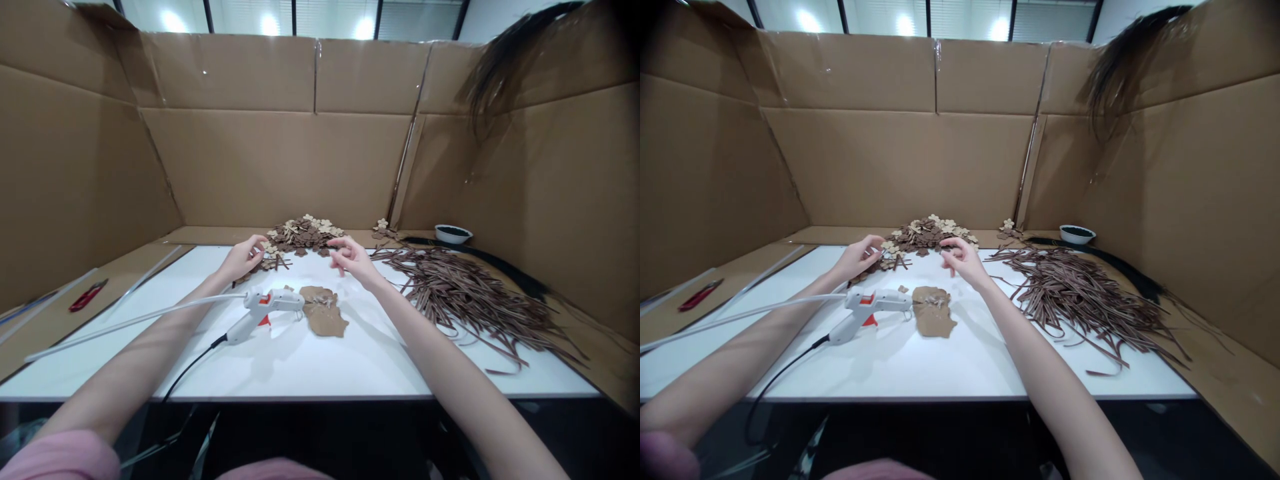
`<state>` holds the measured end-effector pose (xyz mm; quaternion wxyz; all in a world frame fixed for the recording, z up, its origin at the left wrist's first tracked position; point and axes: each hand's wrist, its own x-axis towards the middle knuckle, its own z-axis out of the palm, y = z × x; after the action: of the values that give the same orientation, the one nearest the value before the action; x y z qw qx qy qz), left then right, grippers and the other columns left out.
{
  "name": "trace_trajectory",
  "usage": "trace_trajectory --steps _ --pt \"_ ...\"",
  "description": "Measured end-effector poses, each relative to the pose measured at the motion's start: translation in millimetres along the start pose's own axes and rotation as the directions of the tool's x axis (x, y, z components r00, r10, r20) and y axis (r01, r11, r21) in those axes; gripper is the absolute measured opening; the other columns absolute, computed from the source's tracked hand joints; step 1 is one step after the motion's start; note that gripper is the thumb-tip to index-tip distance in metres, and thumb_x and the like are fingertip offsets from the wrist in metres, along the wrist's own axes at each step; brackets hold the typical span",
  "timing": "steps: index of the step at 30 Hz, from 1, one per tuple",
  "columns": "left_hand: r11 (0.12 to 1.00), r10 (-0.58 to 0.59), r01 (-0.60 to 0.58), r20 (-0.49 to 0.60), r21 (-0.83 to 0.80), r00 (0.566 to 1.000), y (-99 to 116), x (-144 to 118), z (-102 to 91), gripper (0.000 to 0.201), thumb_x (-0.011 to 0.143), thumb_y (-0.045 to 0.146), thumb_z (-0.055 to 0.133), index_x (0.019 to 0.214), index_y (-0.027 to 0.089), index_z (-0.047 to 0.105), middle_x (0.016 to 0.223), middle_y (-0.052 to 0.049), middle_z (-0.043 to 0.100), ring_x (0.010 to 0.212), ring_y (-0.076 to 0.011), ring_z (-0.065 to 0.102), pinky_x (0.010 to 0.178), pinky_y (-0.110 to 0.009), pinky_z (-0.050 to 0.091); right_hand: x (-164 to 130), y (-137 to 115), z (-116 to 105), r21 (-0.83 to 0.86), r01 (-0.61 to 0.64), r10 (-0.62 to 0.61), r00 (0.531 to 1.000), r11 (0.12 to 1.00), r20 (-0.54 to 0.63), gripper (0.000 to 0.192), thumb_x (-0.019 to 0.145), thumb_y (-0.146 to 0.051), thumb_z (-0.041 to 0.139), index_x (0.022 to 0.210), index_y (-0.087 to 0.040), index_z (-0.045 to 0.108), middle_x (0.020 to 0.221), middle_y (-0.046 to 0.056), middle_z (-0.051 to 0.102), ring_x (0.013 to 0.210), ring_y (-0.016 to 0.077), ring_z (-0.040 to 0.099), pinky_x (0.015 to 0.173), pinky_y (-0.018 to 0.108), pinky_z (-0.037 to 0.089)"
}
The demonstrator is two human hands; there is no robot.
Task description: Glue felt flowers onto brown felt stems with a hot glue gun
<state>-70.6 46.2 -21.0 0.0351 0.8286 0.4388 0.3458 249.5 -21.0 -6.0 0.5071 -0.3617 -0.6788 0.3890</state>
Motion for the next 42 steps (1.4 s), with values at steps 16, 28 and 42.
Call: trace_trajectory --steps 16,28,42 --pt "1.000 -0.013 0.013 0.013 -0.003 1.000 3.6 -0.6 0.0 0.034 0.085 0.030 0.047 0.118 0.020 0.048 0.093 -0.003 0.068 0.066 -0.0146 0.062 0.067 -0.026 0.047 0.8 34.4 -80.5 -0.840 -0.384 0.315 0.910 0.384 -0.272 0.013 0.063 -0.023 0.071 0.075 -0.019 0.073 0.082 0.007 0.072 0.080 0.0214 0.066 0.070 0.025 0.046" --pt "0.995 0.068 -0.064 0.056 -0.080 0.996 22.0 1.9 9.3 0.032 0.085 0.029 0.048 0.115 0.020 0.051 0.094 -0.003 0.066 0.063 -0.0125 0.057 0.064 -0.025 0.046 1.7 39.3 -74.5 -0.851 -0.369 0.401 0.892 0.374 -0.210 0.017 0.059 -0.006 0.060 0.065 -0.017 0.071 0.078 0.008 0.073 0.077 0.0212 0.066 0.066 0.024 0.044" --pt "0.975 0.149 -0.112 0.192 -0.190 0.970 50.5 1.5 18.1 0.033 0.082 0.025 0.051 0.112 0.016 0.059 0.100 -0.008 0.066 0.077 -0.0165 0.060 0.068 -0.028 0.047 2.6 16.4 -18.8 -0.284 -0.034 0.064 0.993 0.958 0.100 0.019 0.078 -0.034 0.063 0.082 -0.017 0.055 0.075 0.005 0.067 0.069 0.0159 0.064 0.060 0.025 0.047"
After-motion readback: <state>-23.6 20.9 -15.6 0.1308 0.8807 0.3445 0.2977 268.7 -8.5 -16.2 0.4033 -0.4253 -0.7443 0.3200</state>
